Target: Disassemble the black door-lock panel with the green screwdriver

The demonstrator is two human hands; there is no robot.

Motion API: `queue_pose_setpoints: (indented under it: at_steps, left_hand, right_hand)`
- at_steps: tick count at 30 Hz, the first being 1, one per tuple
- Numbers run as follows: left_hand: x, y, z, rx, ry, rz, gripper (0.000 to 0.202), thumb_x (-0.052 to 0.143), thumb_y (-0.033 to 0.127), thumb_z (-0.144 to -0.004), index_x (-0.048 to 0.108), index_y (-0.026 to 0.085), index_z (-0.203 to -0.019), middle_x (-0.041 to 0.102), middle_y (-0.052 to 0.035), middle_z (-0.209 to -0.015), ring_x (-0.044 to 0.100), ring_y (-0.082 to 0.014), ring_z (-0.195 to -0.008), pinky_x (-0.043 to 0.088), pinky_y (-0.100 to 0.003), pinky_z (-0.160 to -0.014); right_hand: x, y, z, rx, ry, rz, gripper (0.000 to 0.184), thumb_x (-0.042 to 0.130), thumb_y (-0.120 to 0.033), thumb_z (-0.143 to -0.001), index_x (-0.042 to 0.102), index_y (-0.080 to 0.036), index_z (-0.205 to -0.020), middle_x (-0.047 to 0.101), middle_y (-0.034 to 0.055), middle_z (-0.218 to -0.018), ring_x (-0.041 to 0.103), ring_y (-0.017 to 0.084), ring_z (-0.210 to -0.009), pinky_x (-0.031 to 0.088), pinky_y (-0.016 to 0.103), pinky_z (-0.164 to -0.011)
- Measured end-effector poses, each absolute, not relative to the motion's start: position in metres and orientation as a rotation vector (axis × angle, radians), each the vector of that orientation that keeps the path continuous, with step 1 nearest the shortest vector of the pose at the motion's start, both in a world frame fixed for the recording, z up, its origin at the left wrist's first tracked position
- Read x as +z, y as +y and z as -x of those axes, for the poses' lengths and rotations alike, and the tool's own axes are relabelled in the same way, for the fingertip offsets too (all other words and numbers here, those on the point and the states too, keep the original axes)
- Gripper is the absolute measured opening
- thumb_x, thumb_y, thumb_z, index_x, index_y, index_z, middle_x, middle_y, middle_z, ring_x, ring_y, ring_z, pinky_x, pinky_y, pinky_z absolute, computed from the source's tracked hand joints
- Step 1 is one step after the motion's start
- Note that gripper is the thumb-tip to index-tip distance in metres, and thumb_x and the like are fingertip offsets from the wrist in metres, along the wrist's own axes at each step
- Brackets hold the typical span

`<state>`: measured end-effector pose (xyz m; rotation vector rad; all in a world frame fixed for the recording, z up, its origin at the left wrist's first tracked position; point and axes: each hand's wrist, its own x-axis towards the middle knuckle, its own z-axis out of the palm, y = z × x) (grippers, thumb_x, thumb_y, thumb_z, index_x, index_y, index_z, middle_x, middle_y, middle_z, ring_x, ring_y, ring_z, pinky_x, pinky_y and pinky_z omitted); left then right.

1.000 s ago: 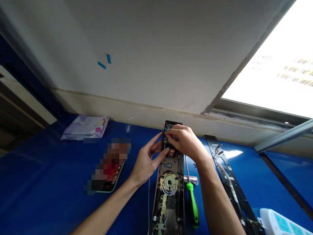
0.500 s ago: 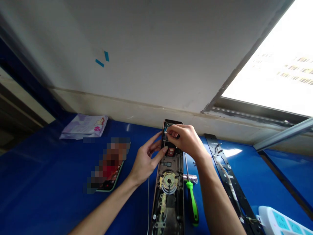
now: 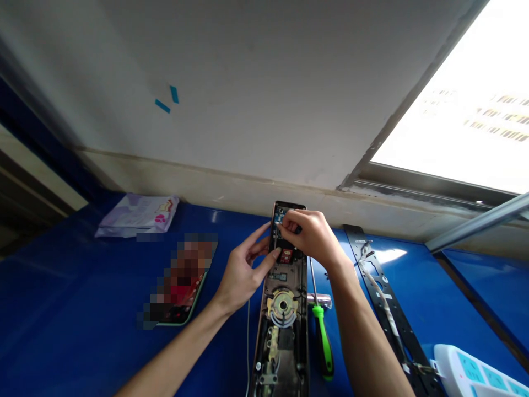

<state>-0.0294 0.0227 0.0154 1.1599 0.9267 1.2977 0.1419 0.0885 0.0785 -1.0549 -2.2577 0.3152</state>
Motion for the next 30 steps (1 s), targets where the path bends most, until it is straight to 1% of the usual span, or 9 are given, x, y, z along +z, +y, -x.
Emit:
queue_pose_setpoints:
  at_steps: [4, 8, 12, 17, 20, 22, 24, 26, 30]
  left_hand:
    - [0.017, 0.021, 0.03, 1.313, 0.945, -1.195, 0.074, 0.077, 0.046, -0.089, 0.052, 0.015, -0.152, 0.074, -0.0153, -0.133, 0.071, -0.032, -0.123, 0.055, -0.048, -0.111]
    - [0.018, 0.02, 0.031, 1.326, 0.939, -1.196, 0.067, 0.069, 0.048, -0.094, 0.055, 0.014, -0.149, 0.074, -0.0161, -0.132, 0.07, -0.0326, -0.125, 0.057, -0.045, -0.108]
    - [0.017, 0.02, 0.031, 1.316, 0.971, -1.224, 0.07, 0.073, 0.044, -0.091, 0.053, 0.013, -0.15, 0.074, -0.0172, -0.13, 0.072, -0.0321, -0.12, 0.056, -0.046, -0.108]
    - [0.019, 0.022, 0.031, 1.303, 1.007, -1.243, 0.074, 0.076, 0.043, -0.088, 0.049, 0.017, -0.152, 0.077, -0.0142, -0.122, 0.075, -0.0304, -0.111, 0.059, -0.044, -0.1]
    - [0.023, 0.025, 0.038, 1.31, 1.074, -1.277, 0.069, 0.073, 0.043, -0.089, 0.051, 0.021, -0.151, 0.078, -0.0118, -0.119, 0.074, -0.0295, -0.111, 0.058, -0.042, -0.1]
    - [0.027, 0.029, 0.048, 1.324, 1.185, -1.317, 0.058, 0.067, 0.046, -0.093, 0.057, 0.021, -0.145, 0.078, -0.0104, -0.117, 0.074, -0.0283, -0.11, 0.057, -0.039, -0.097]
    - [0.03, 0.035, 0.058, 1.319, 1.338, -1.4, 0.043, 0.056, 0.047, -0.098, 0.068, 0.02, -0.13, 0.079, -0.0094, -0.112, 0.075, -0.0266, -0.101, 0.057, -0.035, -0.086]
    - [0.031, 0.039, 0.068, 1.241, 1.509, -1.564, 0.033, 0.051, 0.04, -0.098, 0.073, 0.02, -0.113, 0.079, -0.0079, -0.101, 0.075, -0.0242, -0.087, 0.056, -0.032, -0.076]
    - [0.018, 0.041, 0.074, 0.878, 1.73, -1.856, 0.022, 0.058, 0.029, -0.092, 0.069, 0.022, -0.11, 0.073, -0.0013, -0.074, 0.071, -0.0217, -0.071, 0.048, -0.029, -0.066]
  right_hand:
    - [0.08, 0.091, -0.143, 0.389, -2.212, 1.059, 0.016, 0.066, -0.011, -0.085, 0.061, -0.02, -0.073, 0.063, -0.0033, -0.069, 0.057, 0.009, -0.062, 0.044, 0.02, -0.064]
    - [0.084, 0.09, -0.144, 0.473, -2.197, 1.047, 0.01, 0.064, -0.012, -0.084, 0.061, -0.021, -0.081, 0.066, -0.0038, -0.072, 0.062, 0.009, -0.064, 0.048, 0.018, -0.064]
    - [0.089, 0.087, -0.146, 0.504, -2.228, 1.034, 0.011, 0.063, -0.01, -0.083, 0.062, -0.021, -0.082, 0.067, -0.0032, -0.076, 0.063, 0.009, -0.067, 0.049, 0.018, -0.066]
    - [0.092, 0.085, -0.146, 0.476, -2.251, 1.049, 0.011, 0.062, -0.011, -0.085, 0.063, -0.02, -0.08, 0.065, -0.0028, -0.074, 0.06, 0.009, -0.067, 0.046, 0.02, -0.066]
    - [0.093, 0.084, -0.145, 0.474, -2.275, 1.05, 0.01, 0.063, -0.011, -0.085, 0.064, -0.02, -0.082, 0.065, -0.003, -0.075, 0.059, 0.009, -0.067, 0.045, 0.02, -0.066]
    - [0.094, 0.082, -0.143, 0.469, -2.287, 1.048, 0.01, 0.063, -0.011, -0.085, 0.065, -0.021, -0.083, 0.065, -0.0031, -0.076, 0.059, 0.009, -0.067, 0.045, 0.02, -0.066]
    - [0.093, 0.082, -0.141, 0.466, -2.298, 1.045, 0.01, 0.064, -0.011, -0.085, 0.064, -0.021, -0.084, 0.065, -0.0036, -0.075, 0.058, 0.009, -0.067, 0.044, 0.02, -0.066]
    - [0.092, 0.081, -0.139, 0.464, -2.309, 1.04, 0.01, 0.065, -0.01, -0.084, 0.063, -0.021, -0.083, 0.063, -0.0042, -0.074, 0.056, 0.009, -0.066, 0.042, 0.02, -0.065]
    - [0.091, 0.081, -0.136, 0.459, -2.33, 1.034, 0.013, 0.065, -0.008, -0.081, 0.061, -0.021, -0.081, 0.061, -0.0039, -0.077, 0.054, 0.01, -0.068, 0.04, 0.021, -0.065]
